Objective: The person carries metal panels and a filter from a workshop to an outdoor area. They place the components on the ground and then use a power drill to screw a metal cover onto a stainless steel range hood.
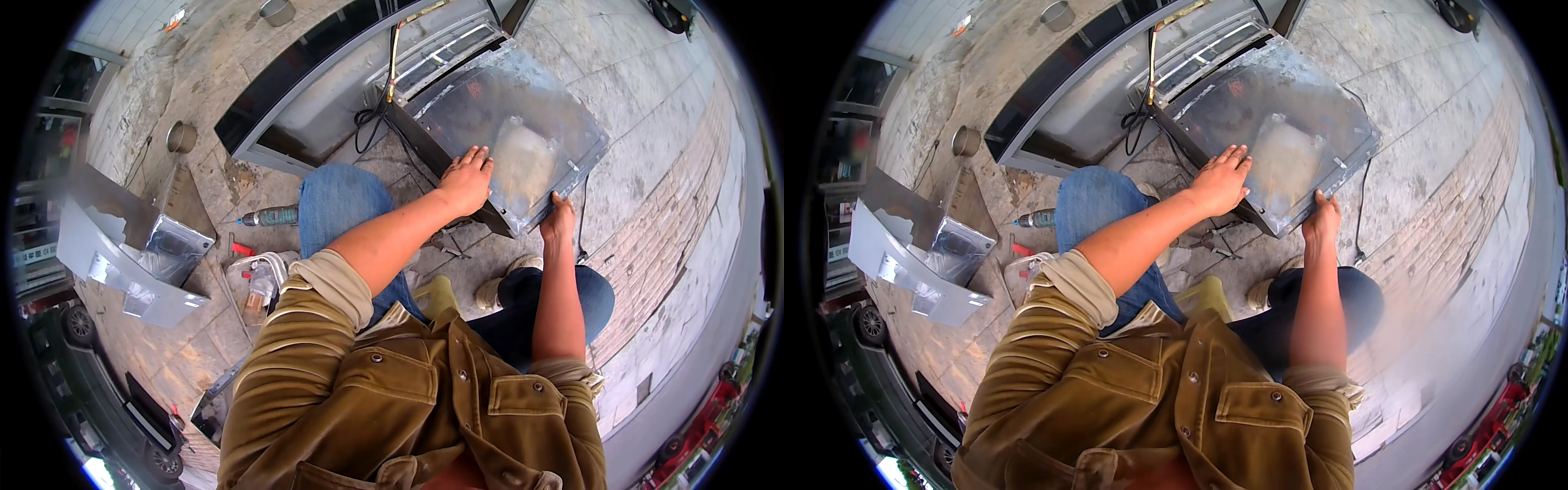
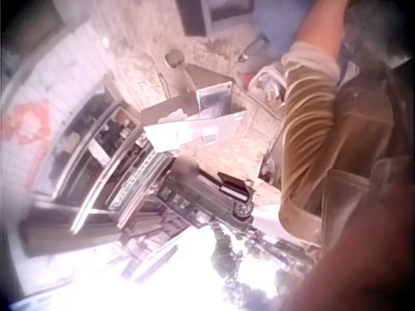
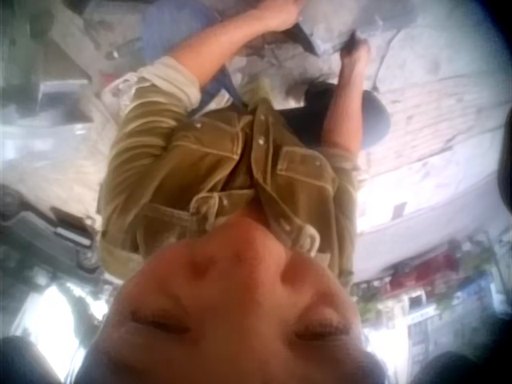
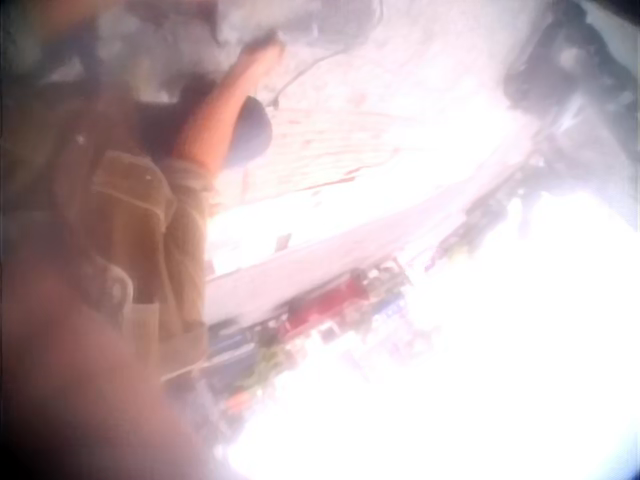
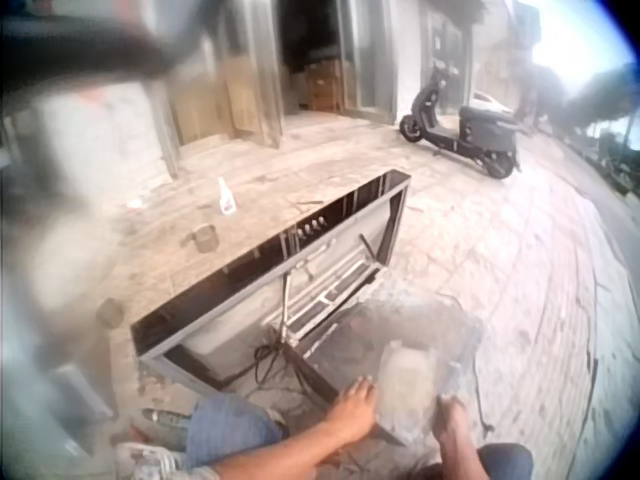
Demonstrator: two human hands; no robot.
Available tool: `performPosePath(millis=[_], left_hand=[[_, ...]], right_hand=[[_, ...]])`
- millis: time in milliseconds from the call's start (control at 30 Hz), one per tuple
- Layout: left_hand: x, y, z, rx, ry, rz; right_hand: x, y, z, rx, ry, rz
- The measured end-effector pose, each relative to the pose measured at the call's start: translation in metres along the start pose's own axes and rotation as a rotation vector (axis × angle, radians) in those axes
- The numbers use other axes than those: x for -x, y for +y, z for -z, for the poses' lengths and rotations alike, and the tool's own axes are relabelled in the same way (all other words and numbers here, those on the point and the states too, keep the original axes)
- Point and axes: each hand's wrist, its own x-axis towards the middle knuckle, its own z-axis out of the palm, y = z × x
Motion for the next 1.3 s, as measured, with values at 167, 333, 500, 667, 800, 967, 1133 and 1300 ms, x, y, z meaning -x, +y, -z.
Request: performPosePath(millis=[167, 333, 500, 667, 800, 967, 1133, 1300], left_hand=[[-0.002, -0.002, -0.002, -0.003, 0.008, 0.002], [-0.004, -0.002, -0.004, -0.023, -0.003, -0.007], [-0.004, -0.004, -0.008, -0.051, 0.022, -0.024], [-0.007, -0.001, -0.008, -0.054, 0.033, -0.049], [-0.009, 0.000, -0.009, -0.073, 0.039, -0.052], [-0.008, -0.004, -0.011, -0.095, 0.040, -0.070], [-0.013, 0.005, -0.010, -0.086, 0.037, -0.098], [-0.012, 0.007, -0.007, -0.085, 0.056, -0.115]], right_hand=[[-0.006, 0.003, 0.003, 0.035, -0.023, 0.011], [-0.009, 0.005, 0.006, 0.048, -0.040, 0.020], [-0.006, 0.003, -0.001, 0.056, -0.007, 0.023], [-0.001, 0.000, -0.003, 0.045, -0.009, 0.073], [0.004, -0.001, -0.010, 0.024, 0.013, 0.126], [0.012, -0.004, -0.019, 0.013, 0.040, 0.141], [0.007, -0.004, -0.008, -0.019, 0.013, 0.157], [0.000, 0.001, -0.007, -0.034, 0.084, 0.219]])
